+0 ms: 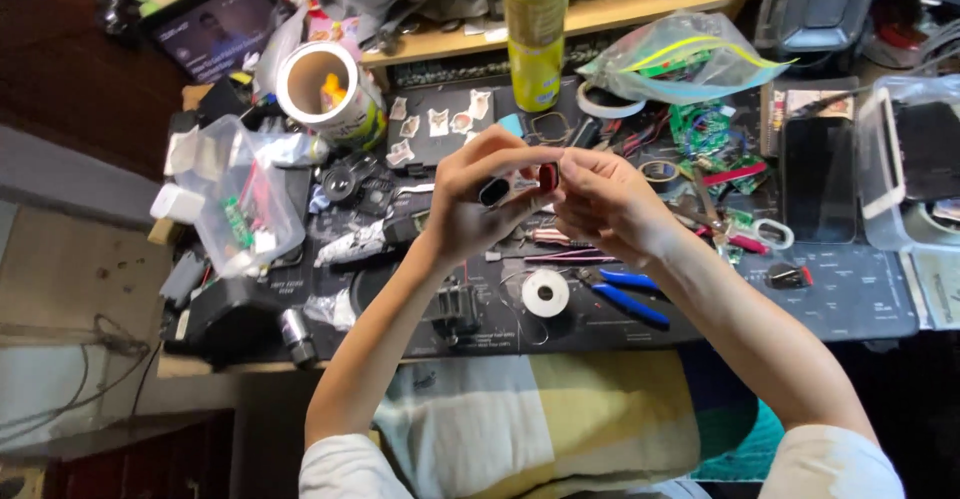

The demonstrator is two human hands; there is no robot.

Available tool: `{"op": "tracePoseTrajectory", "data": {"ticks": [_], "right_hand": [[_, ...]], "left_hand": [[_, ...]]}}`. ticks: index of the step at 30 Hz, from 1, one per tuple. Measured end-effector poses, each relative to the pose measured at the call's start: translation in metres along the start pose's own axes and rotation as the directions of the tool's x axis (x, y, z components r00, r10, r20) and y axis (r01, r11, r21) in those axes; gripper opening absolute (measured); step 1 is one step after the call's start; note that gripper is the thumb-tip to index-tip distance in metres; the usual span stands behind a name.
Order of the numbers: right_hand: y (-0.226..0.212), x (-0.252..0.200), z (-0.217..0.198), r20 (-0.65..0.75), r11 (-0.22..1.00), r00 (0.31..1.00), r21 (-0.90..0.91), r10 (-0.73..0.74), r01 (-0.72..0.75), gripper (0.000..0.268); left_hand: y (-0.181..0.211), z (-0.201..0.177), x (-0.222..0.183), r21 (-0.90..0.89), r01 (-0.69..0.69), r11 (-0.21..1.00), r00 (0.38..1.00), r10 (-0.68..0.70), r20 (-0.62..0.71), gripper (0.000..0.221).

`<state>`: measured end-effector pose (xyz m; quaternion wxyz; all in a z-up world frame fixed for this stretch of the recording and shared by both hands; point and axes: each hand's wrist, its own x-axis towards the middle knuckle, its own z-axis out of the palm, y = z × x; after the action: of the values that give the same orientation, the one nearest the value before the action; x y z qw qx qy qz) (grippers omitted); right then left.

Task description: Disassembling and reassembling a small electronic device on a cluttered workbench to inspect or fine-tune internal components.

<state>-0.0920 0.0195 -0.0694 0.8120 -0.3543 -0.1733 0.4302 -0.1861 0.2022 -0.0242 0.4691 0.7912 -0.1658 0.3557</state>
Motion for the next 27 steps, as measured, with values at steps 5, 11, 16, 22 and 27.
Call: {"op": "tracePoseTrajectory", "data": {"ticks": [5,11,16,22,27], "right_hand": [[-0.019,-0.018,-0.023,-0.060,0.981,0.986,-0.129,-0.155,0.146,0.019],[-0.163,-0.075,-0.070,-0.011,0.174,0.767,-0.976,-0.642,0.132,0.010],[-0.223,-0.080,-0.144,0.135,-0.328,0.763,-0.939,-0.633,-0.106,0.008],[-0.223,-0.068,-0.204,0.206,-0.600,0.912,-0.798,-0.354,-0.053,0.016],[-0.221,-0.076,-0.205,0.155,-0.643,0.916,-0.755,-0.370,-0.132,0.019]], "left_hand": [[-0.005,0.018,0.012,-0.050,0.033,0.998,0.993,-0.027,0.111,0.044],[0.001,0.000,0.010,0.133,0.123,0.983,0.974,-0.145,0.171,0.041],[-0.036,-0.036,-0.032,0.238,0.071,0.969,0.984,-0.106,0.140,0.033],[-0.042,-0.049,-0.051,0.273,0.203,0.941,0.976,-0.216,0.019,0.030],[-0.048,-0.053,-0.056,0.253,0.279,0.926,0.959,-0.283,-0.022,0.032]]}}
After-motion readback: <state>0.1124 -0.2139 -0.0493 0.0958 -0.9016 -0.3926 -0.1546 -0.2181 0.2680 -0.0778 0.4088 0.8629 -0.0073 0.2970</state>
